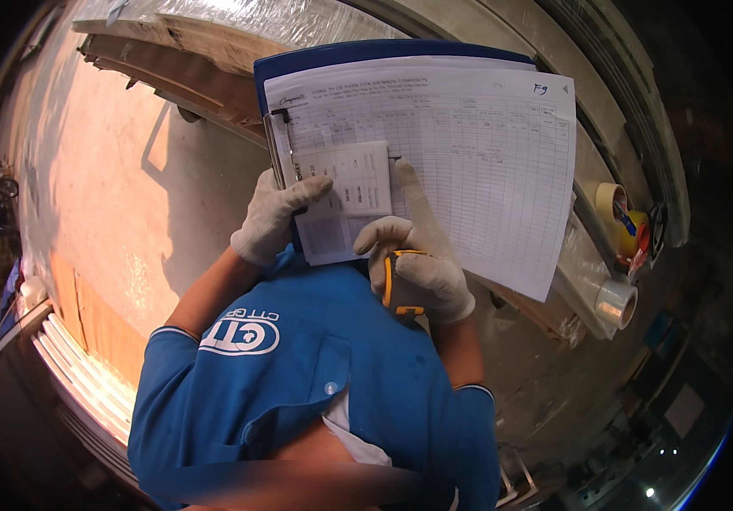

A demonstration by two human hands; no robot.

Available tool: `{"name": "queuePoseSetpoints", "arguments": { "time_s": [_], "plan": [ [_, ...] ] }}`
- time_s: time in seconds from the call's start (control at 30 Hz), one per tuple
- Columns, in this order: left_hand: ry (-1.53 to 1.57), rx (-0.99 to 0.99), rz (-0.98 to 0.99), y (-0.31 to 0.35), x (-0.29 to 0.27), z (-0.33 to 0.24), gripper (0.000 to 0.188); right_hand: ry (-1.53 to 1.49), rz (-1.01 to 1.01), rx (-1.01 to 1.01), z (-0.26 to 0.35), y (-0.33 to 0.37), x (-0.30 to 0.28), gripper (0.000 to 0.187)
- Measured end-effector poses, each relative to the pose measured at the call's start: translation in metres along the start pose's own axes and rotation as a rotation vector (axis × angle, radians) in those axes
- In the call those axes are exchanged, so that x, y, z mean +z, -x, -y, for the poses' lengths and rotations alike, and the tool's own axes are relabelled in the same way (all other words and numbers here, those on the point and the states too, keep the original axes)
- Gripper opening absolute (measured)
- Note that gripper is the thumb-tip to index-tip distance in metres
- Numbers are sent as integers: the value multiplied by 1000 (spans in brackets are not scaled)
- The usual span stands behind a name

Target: The person measures several long wooden planks with a tape measure in a warehouse, then carries the planks to a workbench and places them down. The person then picks up a clipboard and reviews a document.

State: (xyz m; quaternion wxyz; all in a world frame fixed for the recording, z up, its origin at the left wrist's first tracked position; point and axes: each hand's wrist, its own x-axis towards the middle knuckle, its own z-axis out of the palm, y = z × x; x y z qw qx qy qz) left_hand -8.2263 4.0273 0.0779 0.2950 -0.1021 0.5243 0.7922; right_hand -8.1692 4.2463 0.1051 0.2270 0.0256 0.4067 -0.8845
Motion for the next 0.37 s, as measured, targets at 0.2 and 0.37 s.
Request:
{"name": "queuePoseSetpoints", "arguments": {
  "time_s": [0.2, 0.37],
  "plan": [
    [17, -25, 7, 6, 8, -2, 51, 84, 10, 85, 3, -6, 14, 114],
    [62, -31, 42, 7, 8, 3, 53, 114, 5, 150, 6, -7, 17, 116]
  ]
}}
